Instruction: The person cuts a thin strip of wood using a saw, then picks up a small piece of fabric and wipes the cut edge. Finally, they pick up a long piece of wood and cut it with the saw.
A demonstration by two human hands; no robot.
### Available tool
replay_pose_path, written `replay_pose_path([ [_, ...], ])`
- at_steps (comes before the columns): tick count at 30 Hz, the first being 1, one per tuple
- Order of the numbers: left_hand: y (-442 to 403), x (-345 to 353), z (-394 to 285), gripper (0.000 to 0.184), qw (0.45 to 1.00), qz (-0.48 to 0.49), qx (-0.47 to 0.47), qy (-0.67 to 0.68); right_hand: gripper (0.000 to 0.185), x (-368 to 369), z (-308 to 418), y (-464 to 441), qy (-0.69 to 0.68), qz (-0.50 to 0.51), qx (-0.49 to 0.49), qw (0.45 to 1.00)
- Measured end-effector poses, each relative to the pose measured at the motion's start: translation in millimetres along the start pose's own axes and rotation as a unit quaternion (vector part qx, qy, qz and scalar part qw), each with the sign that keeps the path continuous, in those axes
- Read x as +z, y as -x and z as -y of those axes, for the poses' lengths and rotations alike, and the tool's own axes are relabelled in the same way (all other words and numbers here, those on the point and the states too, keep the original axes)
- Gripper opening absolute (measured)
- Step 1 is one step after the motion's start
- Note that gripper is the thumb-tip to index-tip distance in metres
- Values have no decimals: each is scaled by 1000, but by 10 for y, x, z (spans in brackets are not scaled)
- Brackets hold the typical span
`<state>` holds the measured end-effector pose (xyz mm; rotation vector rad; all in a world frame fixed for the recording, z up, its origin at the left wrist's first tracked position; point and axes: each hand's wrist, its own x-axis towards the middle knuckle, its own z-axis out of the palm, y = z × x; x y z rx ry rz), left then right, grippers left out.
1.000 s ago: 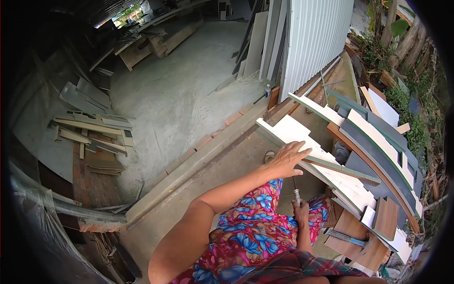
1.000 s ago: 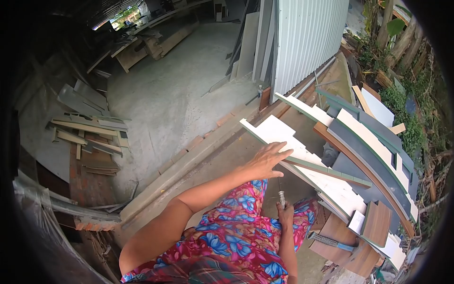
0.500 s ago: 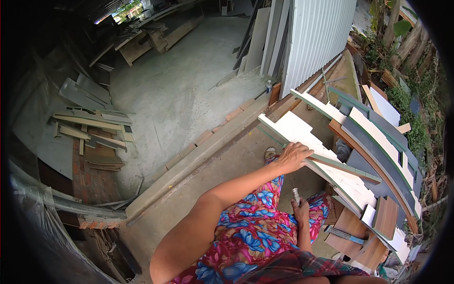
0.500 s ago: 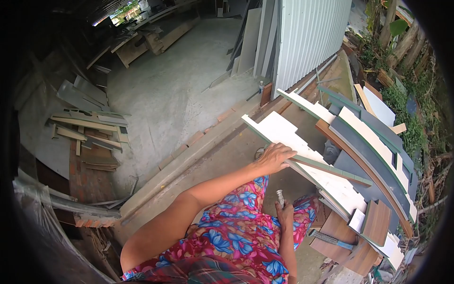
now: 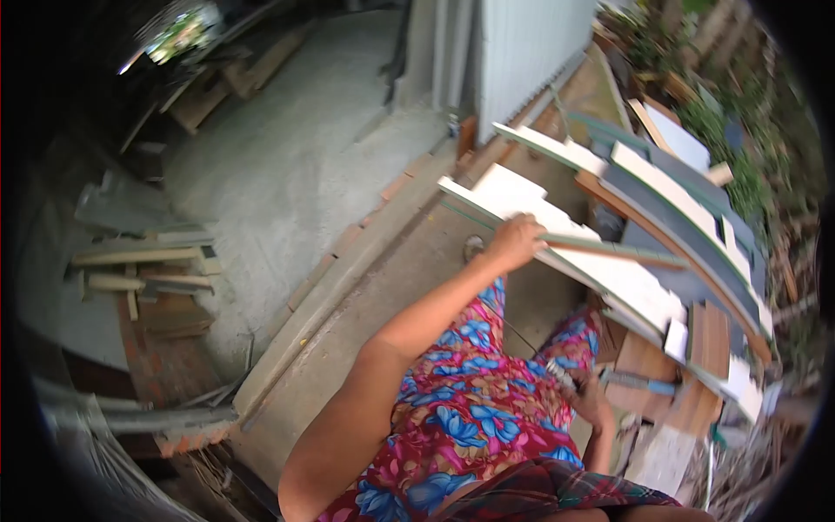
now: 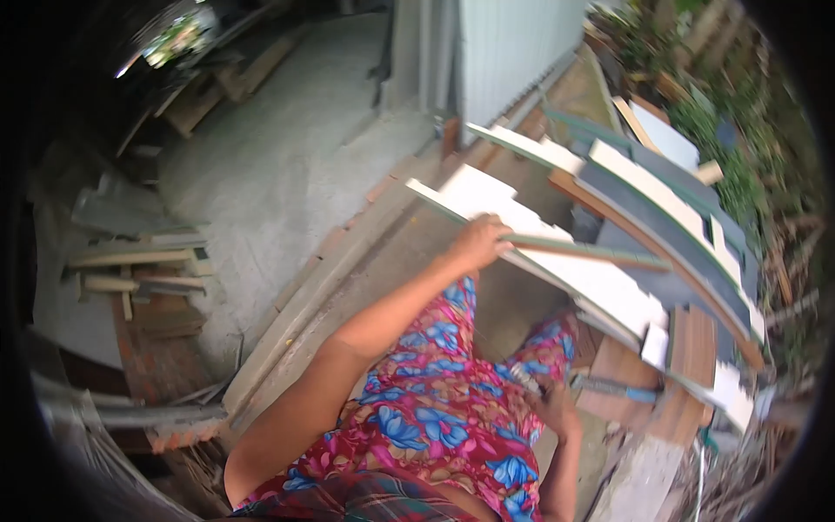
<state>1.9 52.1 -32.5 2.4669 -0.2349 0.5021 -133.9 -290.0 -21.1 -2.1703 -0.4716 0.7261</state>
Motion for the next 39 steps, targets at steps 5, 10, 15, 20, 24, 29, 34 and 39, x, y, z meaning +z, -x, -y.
replay_pose_path([
  [5, 10, -108, -174, 23, 999, -25, -18, -10, 24, -428, 539, 493, -158, -20, 69, 985],
  [10, 76, -49, -271, 26, 997, -65, -22, -19, 30, -395, 510, 516, -286, -156, 24, 945],
  [15, 111, 52, -438, 28, 996, -81, -21, -11, 31, -211, 464, 335, -340, -234, -6, 911],
  [20, 72, 221, -588, 28, 995, -94, -40, 4, 29, -184, 434, 232, -330, -253, -17, 909],
  [24, -57, 287, -748, 27, 995, -72, -64, -25, 28, -169, 470, 197, -326, -273, -8, 905],
  [29, -235, 428, -927, 26, 994, -75, -73, -41, 34, -145, 412, 126, -317, -274, -18, 908],
  [34, -262, 484, -871, 28, 998, -45, -33, -39, 42, -160, 591, 51, -281, -307, -8, 909],
  [39, -177, 414, -746, 31, 997, -59, -18, -44, 45, -148, 595, -61, -244, -305, -6, 920],
])
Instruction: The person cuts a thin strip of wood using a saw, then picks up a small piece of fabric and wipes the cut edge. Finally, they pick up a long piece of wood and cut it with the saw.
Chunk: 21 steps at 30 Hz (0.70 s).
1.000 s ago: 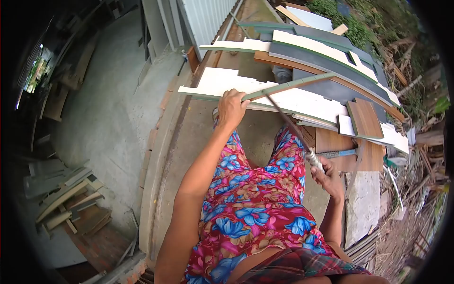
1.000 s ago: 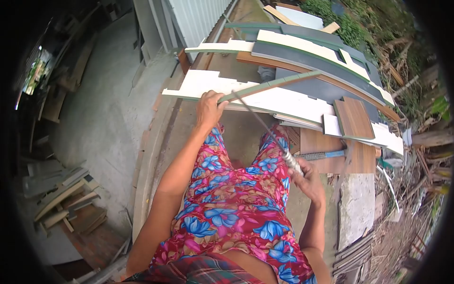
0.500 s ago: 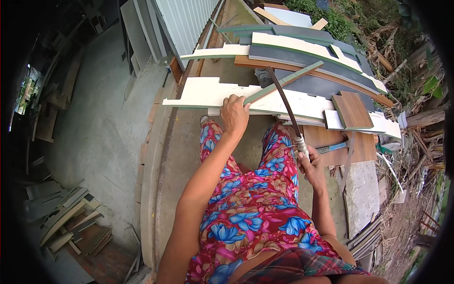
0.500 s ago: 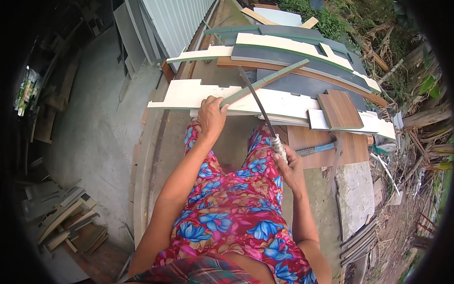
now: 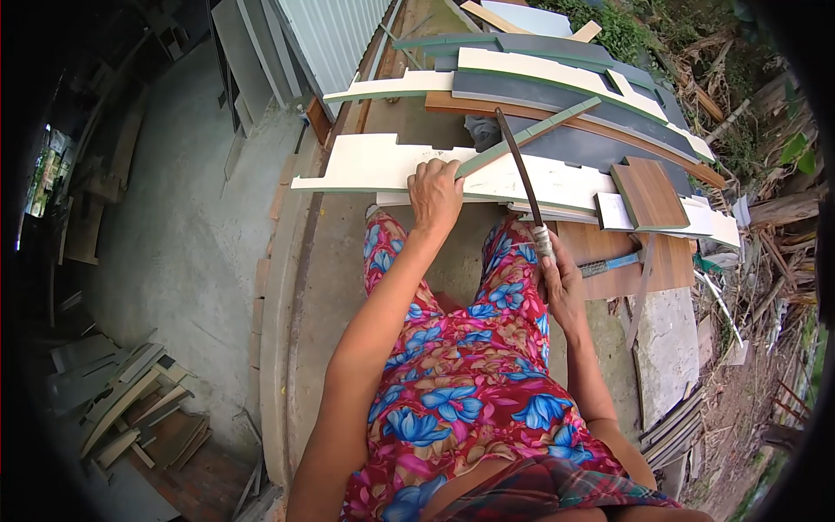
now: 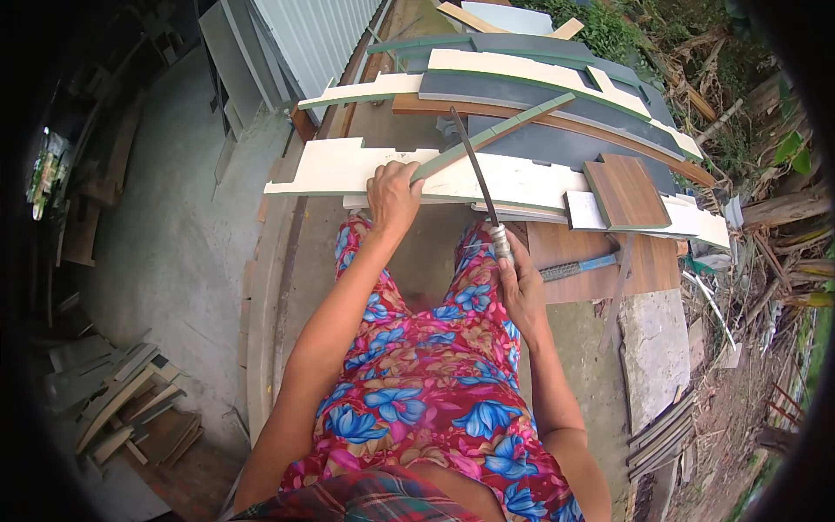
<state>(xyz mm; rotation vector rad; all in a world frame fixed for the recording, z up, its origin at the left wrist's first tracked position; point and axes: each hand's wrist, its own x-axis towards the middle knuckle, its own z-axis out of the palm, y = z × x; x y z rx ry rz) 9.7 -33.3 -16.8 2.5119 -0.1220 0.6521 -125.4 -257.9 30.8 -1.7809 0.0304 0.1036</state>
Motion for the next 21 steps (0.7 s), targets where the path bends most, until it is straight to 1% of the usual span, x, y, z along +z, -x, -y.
replay_pose_path([
  [2, 30, -90, 33, 33, 1000, -6, -19, -15, 45, 22, -7, -44, 28, 6, -5, 1000],
  [5, 102, -206, 105, 38, 999, -2, -35, -24, 48, 71, -110, -111, 116, 17, -33, 993],
  [8, 132, -209, 175, 34, 1000, 8, -24, -2, 51, 184, 11, -120, 161, 47, -5, 986],
  [11, 101, -201, 152, 31, 999, 9, -21, 23, 53, 318, 26, -146, 180, 40, -45, 982],
  [14, 48, -178, 91, 30, 999, 13, -23, 29, 56, 378, -19, -203, 223, 33, -113, 968],
  [16, 20, -132, 74, 28, 999, 12, -20, 32, 56, 408, 1, -208, 241, 34, -114, 963],
  [19, 4, -63, 78, 27, 999, 9, -17, 30, 56, 440, 45, -192, 238, 42, -80, 967],
  [21, -6, -57, 87, 26, 999, 13, -13, 27, 56, 464, 39, -189, 227, 40, -96, 968],
])
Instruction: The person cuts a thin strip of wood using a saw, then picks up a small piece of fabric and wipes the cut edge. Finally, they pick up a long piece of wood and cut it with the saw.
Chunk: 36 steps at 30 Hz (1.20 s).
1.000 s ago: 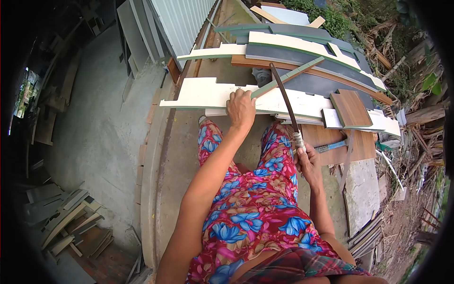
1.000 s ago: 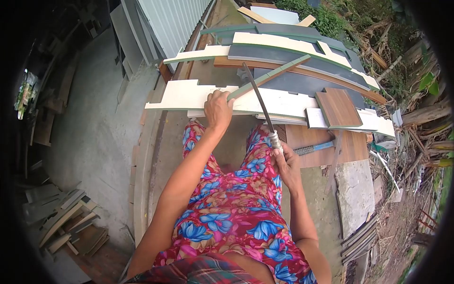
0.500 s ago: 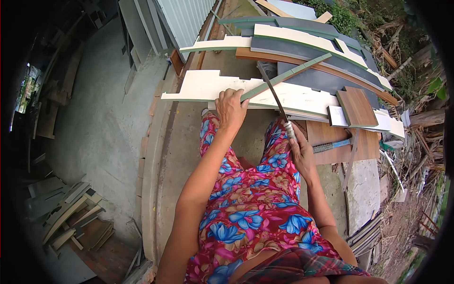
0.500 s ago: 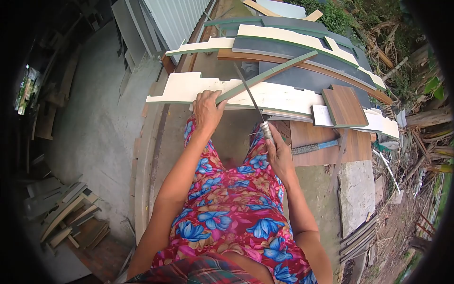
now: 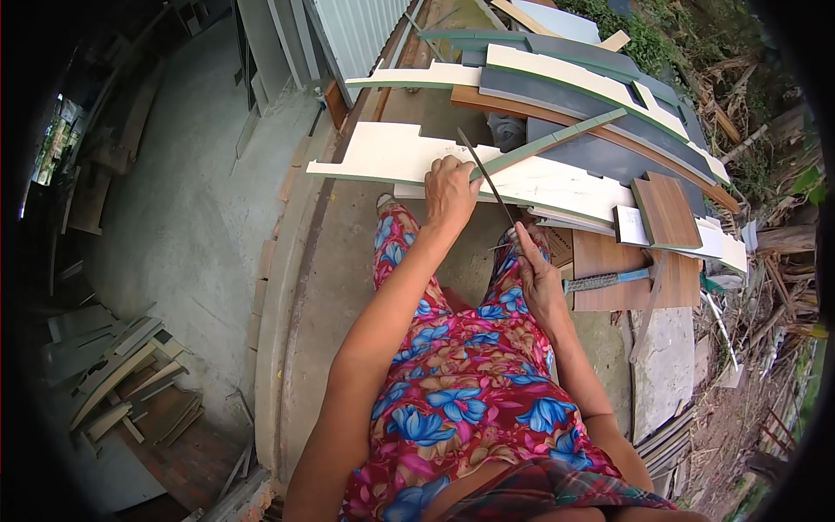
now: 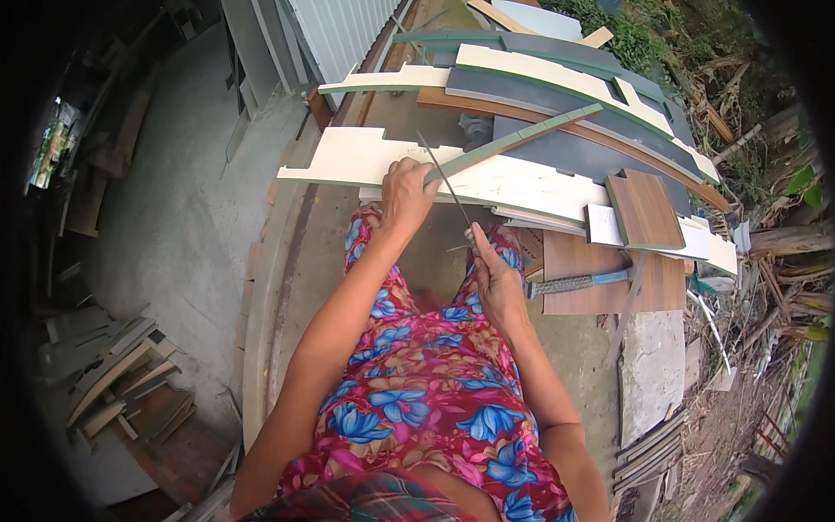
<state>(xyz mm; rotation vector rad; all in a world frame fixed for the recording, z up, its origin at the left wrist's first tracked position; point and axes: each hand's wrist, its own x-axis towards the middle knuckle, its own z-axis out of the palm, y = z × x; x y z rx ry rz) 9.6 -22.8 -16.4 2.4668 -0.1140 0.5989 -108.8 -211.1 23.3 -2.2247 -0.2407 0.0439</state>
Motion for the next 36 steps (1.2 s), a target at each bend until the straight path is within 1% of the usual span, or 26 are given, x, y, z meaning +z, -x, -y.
replay_pose_path([
  [3, 16, -26, -9, 24, 1000, 15, 2, -4, 57, 26, -46, 10, 11, -18, -19, 1000],
  [6, -11, -24, -46, 22, 1000, 19, -5, -14, 58, -20, 1, 41, 16, 11, 35, 999],
  [9, -4, -20, -75, 21, 999, 27, -18, -23, 62, 28, -104, 78, 44, -4, 1, 999],
  [14, -3, 8, -35, 21, 1000, 25, -3, -10, 65, 16, -29, 41, 102, 11, -9, 995],
  [17, -1, 16, -19, 20, 1000, 24, 10, -11, 64, 72, -23, -161, 126, 2, -34, 991],
  [21, -9, 18, -8, 19, 1000, 25, 13, -9, 60, 252, -15, -666, 148, 0, -57, 987],
  [24, -14, 21, 4, 19, 1000, 16, 16, -12, 59, 362, 7, -915, 132, -9, -66, 989],
  [27, -6, 18, 3, 19, 1000, 15, 16, -7, 60, 382, -65, -815, 100, -29, -81, 991],
  [30, -2, 13, -7, 21, 1000, 25, 10, -2, 62, 247, -79, -439, 136, -26, -91, 986],
  [32, -3, 9, -14, 21, 1000, 29, 6, -5, 64, 132, -132, -77, 109, 7, -35, 993],
  [34, -3, 2, -36, 19, 1000, -4, 18, 7, 65, 36, -172, 234, 94, 17, -16, 995],
  [36, 4, -7, -40, 19, 1000, -19, 22, 12, 66, -22, -145, 431, 86, 1, -31, 996],
])
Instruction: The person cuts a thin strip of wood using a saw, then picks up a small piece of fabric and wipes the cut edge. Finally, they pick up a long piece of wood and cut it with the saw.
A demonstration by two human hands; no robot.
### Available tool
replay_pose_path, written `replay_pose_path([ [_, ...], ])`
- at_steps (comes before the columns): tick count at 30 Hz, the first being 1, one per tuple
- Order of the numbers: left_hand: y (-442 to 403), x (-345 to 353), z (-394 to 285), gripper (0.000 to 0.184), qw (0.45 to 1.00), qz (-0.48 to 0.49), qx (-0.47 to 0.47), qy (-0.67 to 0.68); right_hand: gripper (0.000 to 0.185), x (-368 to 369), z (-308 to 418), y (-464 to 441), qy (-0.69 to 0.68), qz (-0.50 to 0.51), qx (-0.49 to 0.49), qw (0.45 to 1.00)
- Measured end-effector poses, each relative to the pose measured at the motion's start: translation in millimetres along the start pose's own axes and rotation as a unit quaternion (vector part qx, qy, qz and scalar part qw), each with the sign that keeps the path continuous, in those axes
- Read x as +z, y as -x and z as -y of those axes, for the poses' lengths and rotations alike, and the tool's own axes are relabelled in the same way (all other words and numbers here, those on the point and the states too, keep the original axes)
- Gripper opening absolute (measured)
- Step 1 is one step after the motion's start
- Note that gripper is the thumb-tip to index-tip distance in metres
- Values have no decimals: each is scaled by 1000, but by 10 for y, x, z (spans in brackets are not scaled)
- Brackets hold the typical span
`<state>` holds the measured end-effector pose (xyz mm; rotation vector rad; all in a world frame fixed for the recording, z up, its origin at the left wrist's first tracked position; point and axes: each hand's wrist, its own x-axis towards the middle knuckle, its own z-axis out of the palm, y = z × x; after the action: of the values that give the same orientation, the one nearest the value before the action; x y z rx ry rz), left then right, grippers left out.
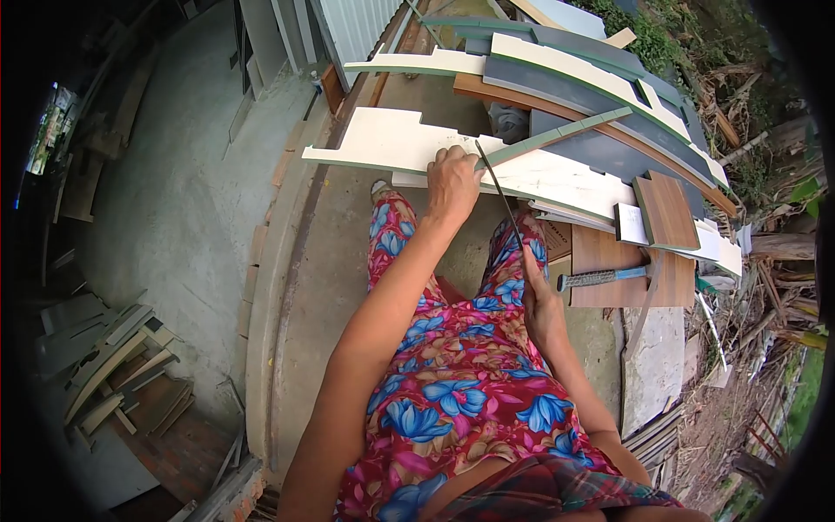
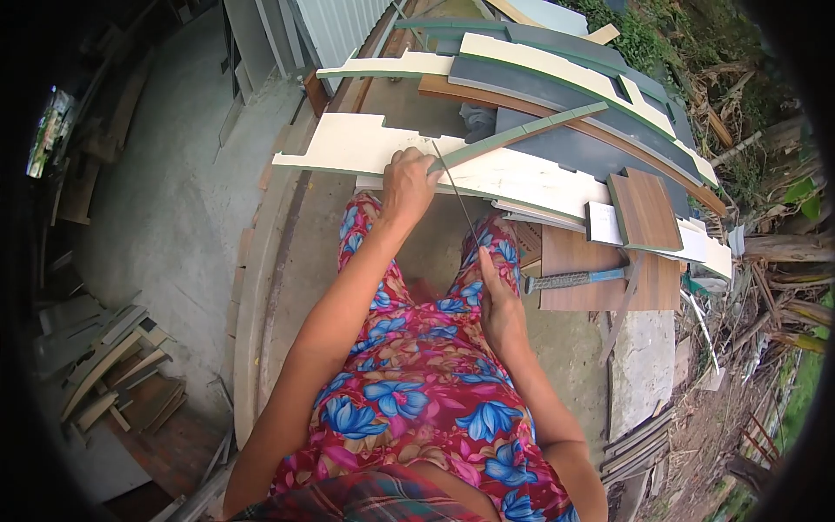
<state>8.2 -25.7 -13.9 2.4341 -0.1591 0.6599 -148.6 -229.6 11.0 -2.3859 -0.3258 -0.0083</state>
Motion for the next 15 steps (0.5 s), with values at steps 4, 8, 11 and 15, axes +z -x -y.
replay_pose_path([
  [4, -1, -9, 6, 19, 1000, 3, 7, 2, 65, -44, 81, -258, -16, 3, -6, 1000],
  [8, 2, 12, 19, 17, 1000, 5, 7, 5, 60, 67, 176, -1135, 47, 33, -29, 998],
  [11, -9, 25, 39, 15, 1000, 5, -1, -4, 58, 256, 146, -1465, 38, 27, -58, 997],
  [15, -5, 33, 32, 16, 1000, 10, -7, -1, 58, 267, 75, -1186, 53, 17, -38, 998],
])
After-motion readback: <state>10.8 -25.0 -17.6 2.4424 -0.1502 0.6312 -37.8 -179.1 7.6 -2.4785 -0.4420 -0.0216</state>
